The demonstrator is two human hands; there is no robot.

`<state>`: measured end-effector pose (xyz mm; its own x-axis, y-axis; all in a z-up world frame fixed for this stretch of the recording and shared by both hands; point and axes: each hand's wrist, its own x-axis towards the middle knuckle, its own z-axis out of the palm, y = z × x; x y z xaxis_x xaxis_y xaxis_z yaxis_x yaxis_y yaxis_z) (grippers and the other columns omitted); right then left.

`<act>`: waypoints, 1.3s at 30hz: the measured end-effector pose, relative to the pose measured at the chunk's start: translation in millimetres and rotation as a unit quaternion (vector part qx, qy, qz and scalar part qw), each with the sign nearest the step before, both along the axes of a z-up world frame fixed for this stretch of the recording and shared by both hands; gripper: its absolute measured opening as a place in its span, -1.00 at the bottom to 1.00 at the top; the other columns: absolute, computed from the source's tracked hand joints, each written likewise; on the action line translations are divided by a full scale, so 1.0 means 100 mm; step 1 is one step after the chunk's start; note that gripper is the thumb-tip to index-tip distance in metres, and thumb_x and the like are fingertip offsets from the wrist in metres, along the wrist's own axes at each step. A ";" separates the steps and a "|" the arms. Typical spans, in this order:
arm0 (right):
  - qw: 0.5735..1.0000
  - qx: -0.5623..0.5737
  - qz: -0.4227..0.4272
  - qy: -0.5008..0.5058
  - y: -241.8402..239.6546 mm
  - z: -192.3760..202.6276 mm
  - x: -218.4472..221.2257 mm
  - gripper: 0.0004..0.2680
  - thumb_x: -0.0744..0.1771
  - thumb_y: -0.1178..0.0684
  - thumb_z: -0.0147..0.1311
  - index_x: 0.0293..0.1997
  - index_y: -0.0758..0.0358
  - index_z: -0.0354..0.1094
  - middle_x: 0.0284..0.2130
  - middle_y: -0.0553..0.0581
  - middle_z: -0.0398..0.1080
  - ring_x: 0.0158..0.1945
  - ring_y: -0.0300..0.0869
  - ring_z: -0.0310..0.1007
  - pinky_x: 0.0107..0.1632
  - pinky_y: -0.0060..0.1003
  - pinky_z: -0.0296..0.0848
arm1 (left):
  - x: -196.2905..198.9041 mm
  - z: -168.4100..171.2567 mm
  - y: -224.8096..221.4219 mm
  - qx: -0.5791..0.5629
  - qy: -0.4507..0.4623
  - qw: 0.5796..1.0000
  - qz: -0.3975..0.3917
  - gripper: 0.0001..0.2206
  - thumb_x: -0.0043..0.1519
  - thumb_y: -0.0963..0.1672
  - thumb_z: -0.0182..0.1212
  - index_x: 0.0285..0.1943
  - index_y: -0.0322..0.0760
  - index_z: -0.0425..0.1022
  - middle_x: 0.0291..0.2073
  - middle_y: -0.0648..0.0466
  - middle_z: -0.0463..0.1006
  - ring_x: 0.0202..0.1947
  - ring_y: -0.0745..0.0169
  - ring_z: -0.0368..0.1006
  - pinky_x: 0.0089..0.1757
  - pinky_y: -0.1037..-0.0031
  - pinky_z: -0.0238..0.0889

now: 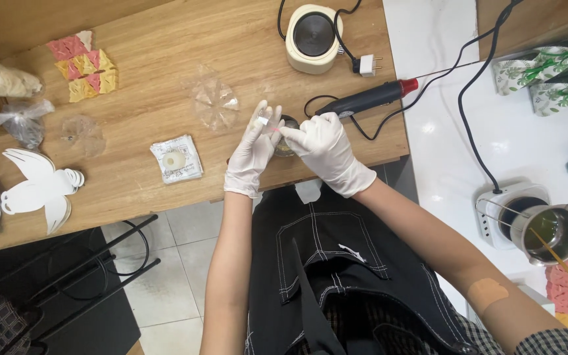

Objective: Manually cleaning and preparing small decorative wax pieces for candle decoration.

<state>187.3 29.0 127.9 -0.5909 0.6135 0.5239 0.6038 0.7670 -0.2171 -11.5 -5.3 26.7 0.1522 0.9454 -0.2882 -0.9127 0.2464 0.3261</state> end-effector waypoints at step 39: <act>0.992 0.050 0.053 -0.102 0.18 -0.27 -0.07 -0.94 0.28 0.12 0.10 -0.39 0.14 0.30 -0.56 0.06 0.28 -0.41 -0.12 0.33 -0.25 -0.21 0.27 | -0.06 -0.02 0.06 0.009 0.147 0.985 -0.089 -0.45 0.27 -0.21 0.35 0.47 -0.37 0.28 0.21 0.05 0.45 0.22 0.23 0.33 0.25 0.38 0.15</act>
